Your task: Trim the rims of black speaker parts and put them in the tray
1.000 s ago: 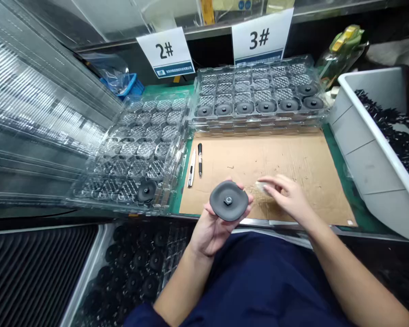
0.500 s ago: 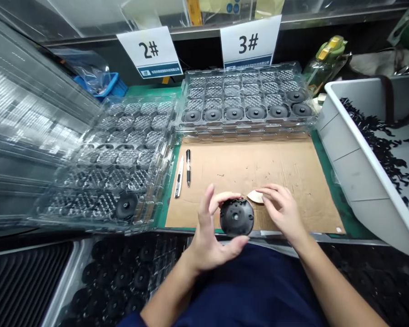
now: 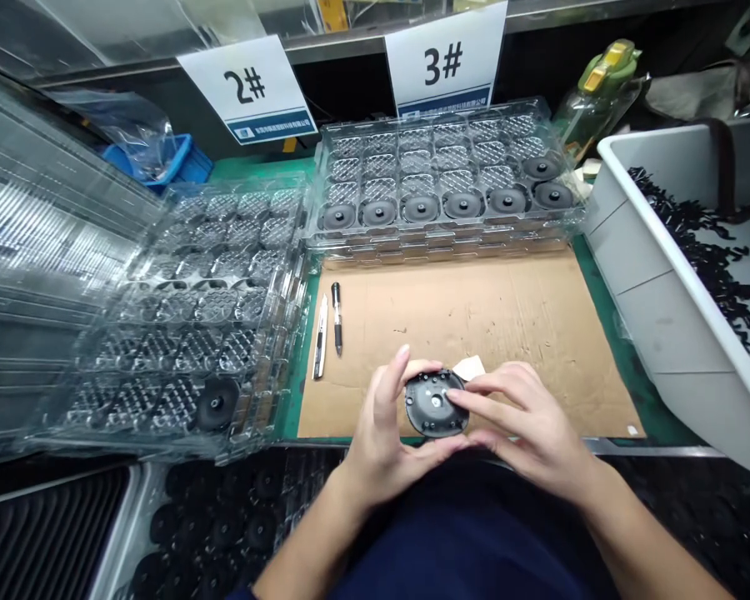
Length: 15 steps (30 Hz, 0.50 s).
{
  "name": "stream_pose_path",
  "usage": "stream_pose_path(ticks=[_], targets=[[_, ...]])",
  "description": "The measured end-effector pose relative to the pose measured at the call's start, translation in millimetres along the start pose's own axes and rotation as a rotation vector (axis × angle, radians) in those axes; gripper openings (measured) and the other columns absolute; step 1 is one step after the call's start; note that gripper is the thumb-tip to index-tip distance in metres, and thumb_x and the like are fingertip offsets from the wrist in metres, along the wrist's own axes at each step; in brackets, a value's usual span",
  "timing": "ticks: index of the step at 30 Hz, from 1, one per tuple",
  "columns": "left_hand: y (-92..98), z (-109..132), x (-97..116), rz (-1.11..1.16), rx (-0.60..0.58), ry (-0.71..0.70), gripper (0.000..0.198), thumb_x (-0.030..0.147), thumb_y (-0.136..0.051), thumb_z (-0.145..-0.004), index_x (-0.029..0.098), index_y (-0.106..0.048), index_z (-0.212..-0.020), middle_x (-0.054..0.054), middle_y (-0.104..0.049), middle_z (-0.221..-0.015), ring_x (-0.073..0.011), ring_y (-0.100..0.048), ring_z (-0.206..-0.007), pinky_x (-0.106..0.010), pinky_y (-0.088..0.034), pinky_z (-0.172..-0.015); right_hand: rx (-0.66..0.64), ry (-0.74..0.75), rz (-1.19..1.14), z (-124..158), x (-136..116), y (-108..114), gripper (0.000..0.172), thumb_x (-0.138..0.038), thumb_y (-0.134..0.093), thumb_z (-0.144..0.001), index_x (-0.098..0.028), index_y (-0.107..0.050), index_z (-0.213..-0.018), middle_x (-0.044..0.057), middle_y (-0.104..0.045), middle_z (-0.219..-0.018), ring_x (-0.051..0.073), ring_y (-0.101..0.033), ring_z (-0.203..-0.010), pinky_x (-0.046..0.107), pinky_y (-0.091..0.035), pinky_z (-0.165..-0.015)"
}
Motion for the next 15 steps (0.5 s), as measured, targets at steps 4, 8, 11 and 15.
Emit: stream_pose_path(ticks=[4, 8, 11, 15], targets=[[-10.2, 6.1, -31.0, 0.202, -0.107, 0.355, 0.049, 0.037, -0.067, -0.076, 0.025, -0.055, -0.122, -0.008, -0.059, -0.118, -0.0229, -0.054, -0.109, -0.035, -0.043, -0.094, 0.097, -0.024, -0.13, -15.2, -3.4, 3.1, 0.02, -0.031, -0.055, -0.089, -0.02, -0.061, -0.105, 0.004, -0.06, -0.085, 0.016, -0.05, -0.08, 0.033, -0.037, -0.074], [8.2, 14.7, -64.5, 0.425, 0.09, 0.579, 0.033, 0.045, -0.054, -0.085, 0.016, -0.069, -0.087, -0.005, -0.066, -0.072, -0.0143, -0.059, -0.067, -0.023, -0.048, -0.065, 0.176, -0.1, -0.321, -38.4, 3.1, -1.8, 0.035, -0.031, -0.035, -0.097, -0.016, -0.055, -0.071, 0.002, -0.051, -0.062, 0.012, -0.045, -0.061, 0.027, -0.033, -0.058], [39.4, 5.1, -68.7, 0.293, 0.2, 0.549, 0.034, 0.047, -0.062, -0.078, 0.015, -0.072, -0.084, -0.006, -0.067, -0.071, -0.016, -0.06, -0.067, -0.023, -0.049, -0.064, 0.16, 0.01, -0.326, -67.7, 15.6, -3.3, 0.045, -0.038, -0.032, -0.097, -0.017, -0.058, -0.068, 0.001, -0.055, -0.059, 0.01, -0.048, -0.057, 0.025, -0.033, -0.058], [75.3, -26.9, -42.5, -0.048, 0.188, 0.364, 0.019, 0.035, -0.063, -0.08, 0.021, -0.072, -0.089, -0.006, -0.07, -0.09, -0.0196, -0.064, -0.084, -0.026, -0.051, -0.077, 0.265, -0.069, -0.264, -101.2, 90.9, 3.3, 0.045, -0.042, -0.039, -0.094, -0.017, -0.065, -0.068, 0.001, -0.058, -0.056, 0.011, -0.055, -0.061, 0.025, -0.037, -0.065]])
Point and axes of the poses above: each hand's wrist, its own z-axis away from the middle knuckle, its own y-axis out of the back of the hand, x = y × z, the point moved 9 cm from there along -z, towards the middle knuckle
